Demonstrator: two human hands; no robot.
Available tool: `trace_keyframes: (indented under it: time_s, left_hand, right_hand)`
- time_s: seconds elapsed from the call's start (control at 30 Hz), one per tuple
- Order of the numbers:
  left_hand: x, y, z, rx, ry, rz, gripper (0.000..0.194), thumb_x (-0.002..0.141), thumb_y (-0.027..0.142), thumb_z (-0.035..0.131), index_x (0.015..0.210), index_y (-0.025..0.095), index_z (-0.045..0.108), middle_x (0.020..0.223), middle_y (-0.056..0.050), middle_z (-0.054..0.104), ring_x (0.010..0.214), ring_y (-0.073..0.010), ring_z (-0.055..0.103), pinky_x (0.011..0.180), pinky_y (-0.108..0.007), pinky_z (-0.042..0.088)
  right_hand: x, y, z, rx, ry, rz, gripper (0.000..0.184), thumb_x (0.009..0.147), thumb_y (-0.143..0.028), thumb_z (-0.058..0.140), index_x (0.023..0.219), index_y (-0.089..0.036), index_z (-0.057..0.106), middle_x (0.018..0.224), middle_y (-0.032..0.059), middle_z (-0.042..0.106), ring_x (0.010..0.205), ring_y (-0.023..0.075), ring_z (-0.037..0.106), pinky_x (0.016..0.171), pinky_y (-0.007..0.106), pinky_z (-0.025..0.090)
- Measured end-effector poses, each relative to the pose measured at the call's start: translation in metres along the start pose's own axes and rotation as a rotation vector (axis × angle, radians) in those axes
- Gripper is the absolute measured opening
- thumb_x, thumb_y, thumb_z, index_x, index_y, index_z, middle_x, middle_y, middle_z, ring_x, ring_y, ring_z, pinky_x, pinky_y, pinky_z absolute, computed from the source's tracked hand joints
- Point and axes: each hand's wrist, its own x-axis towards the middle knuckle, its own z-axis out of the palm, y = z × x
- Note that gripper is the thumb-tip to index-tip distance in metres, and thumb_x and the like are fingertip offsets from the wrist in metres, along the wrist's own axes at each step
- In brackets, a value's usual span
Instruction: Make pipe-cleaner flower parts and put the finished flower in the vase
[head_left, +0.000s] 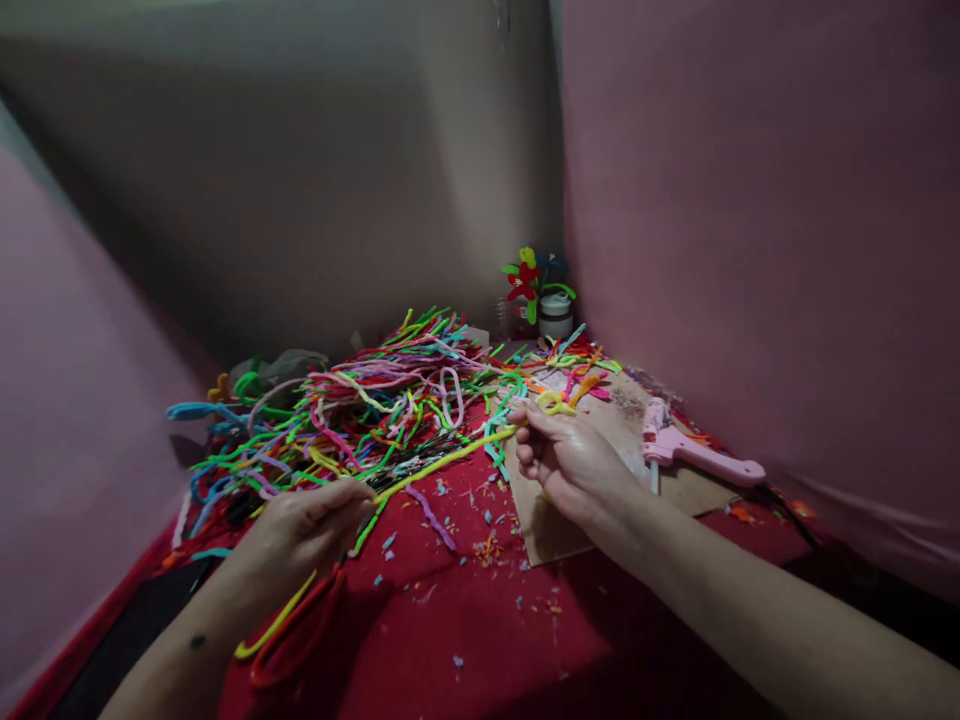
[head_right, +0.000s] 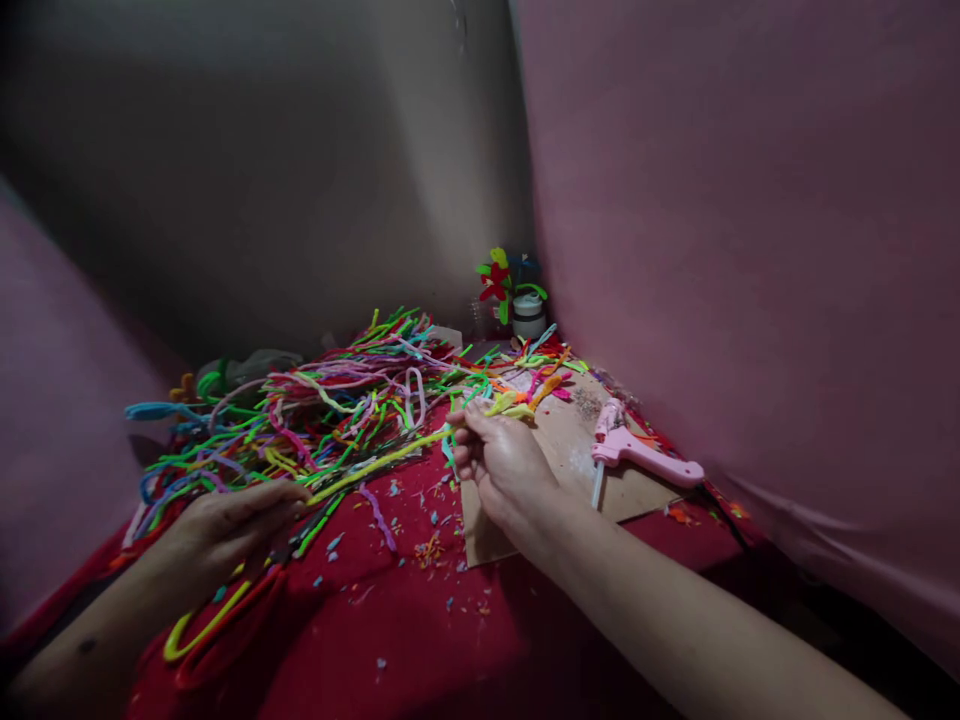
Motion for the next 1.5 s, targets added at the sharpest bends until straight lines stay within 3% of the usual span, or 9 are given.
trace_keyframes:
  time_s: [0.1,0.27,0.6,0.73,0.8,0.87,0.97,1.2,1.5]
  left_hand:
    - [0.011,-0.002,-0.009,-0.047,-0.022,-0.104,0.017,0.058,0.033,0.075,0.064,0.019,0.069,0.045,0.0,0.055,0.036,-0.0099,0.044,0.033,-0.018,0.034]
    - [0.022,0.007,-0.002,-0.735,0.243,-0.059,0.037,0.053,0.015,0.076,0.089,0.018,0.068,0.068,-0.001,0.064,0.053,-0.008,0.054,0.05,-0.016,0.049]
    - [0.034,0.015,0.044,-0.821,0.041,-0.066,0.017,0.072,0.031,0.069,0.073,0.014,0.069,0.052,-0.001,0.056,0.044,-0.0062,0.045,0.047,-0.019,0.044]
    - [0.039,0.01,0.042,-0.838,0.161,-0.105,0.016,0.074,0.029,0.066,0.067,0.014,0.067,0.053,-0.001,0.054,0.043,-0.0054,0.043,0.045,-0.018,0.041]
    - [0.039,0.007,0.04,-0.876,0.209,-0.142,0.014,0.074,0.027,0.064,0.066,0.015,0.066,0.054,0.0,0.054,0.042,-0.0046,0.042,0.044,-0.017,0.041]
    - [0.04,0.003,0.039,-0.89,0.222,-0.187,0.014,0.075,0.025,0.063,0.066,0.014,0.065,0.054,0.0,0.053,0.041,-0.0042,0.04,0.042,-0.016,0.04]
    - [0.042,-0.005,0.039,-0.877,0.211,-0.232,0.014,0.074,0.024,0.063,0.066,0.014,0.066,0.053,0.0,0.053,0.04,-0.0043,0.039,0.041,-0.016,0.039]
    - [0.041,-0.014,0.041,-0.806,0.191,-0.245,0.014,0.074,0.025,0.063,0.068,0.013,0.067,0.052,-0.001,0.053,0.041,-0.0049,0.041,0.04,-0.015,0.038]
    - [0.043,-0.024,0.044,-0.766,0.109,-0.28,0.017,0.065,0.027,0.072,0.066,0.011,0.068,0.048,-0.002,0.056,0.04,-0.0052,0.044,0.04,-0.015,0.035]
  right_hand:
    - [0.01,0.0,0.013,-0.066,-0.035,-0.015,0.017,0.084,-0.018,0.052,0.07,-0.012,0.061,0.051,-0.0011,0.051,0.043,0.0058,0.045,0.041,0.018,0.033]
    - [0.021,0.009,0.035,-0.013,-0.112,0.068,0.013,0.082,-0.009,0.051,0.073,-0.011,0.061,0.056,0.0012,0.056,0.048,0.0071,0.052,0.046,0.018,0.041]
    - [0.013,0.038,0.043,-0.18,-0.218,0.141,0.007,0.079,-0.012,0.054,0.075,-0.009,0.06,0.055,0.0008,0.056,0.044,0.0084,0.052,0.043,0.021,0.042]
    - [0.043,0.001,0.028,-0.403,-0.239,-0.022,0.004,0.075,-0.014,0.059,0.077,-0.011,0.061,0.064,0.0031,0.059,0.05,0.0093,0.055,0.047,0.022,0.044]
    - [0.072,-0.036,0.016,-0.816,-0.124,-0.308,0.015,0.077,-0.015,0.057,0.089,-0.011,0.065,0.076,0.0068,0.064,0.058,0.0105,0.059,0.054,0.023,0.047]
    - [0.104,-0.074,0.001,-1.516,0.123,-0.502,0.023,0.08,-0.017,0.053,0.097,-0.014,0.068,0.085,0.0069,0.067,0.07,0.0118,0.062,0.061,0.022,0.047]
    - [0.14,-0.111,-0.023,-1.795,0.263,-0.428,0.019,0.07,-0.013,0.062,0.086,-0.01,0.072,0.089,0.0131,0.068,0.089,0.0223,0.062,0.074,0.027,0.045]
    - [0.166,-0.1,-0.06,-2.111,0.309,-0.223,0.021,0.066,-0.01,0.065,0.085,-0.013,0.074,0.093,0.0164,0.069,0.092,0.0268,0.063,0.074,0.03,0.045]
    - [0.185,-0.127,-0.065,-2.067,0.203,-0.249,0.02,0.074,-0.017,0.062,0.091,-0.014,0.072,0.083,0.0081,0.069,0.072,0.0147,0.06,0.064,0.021,0.041]
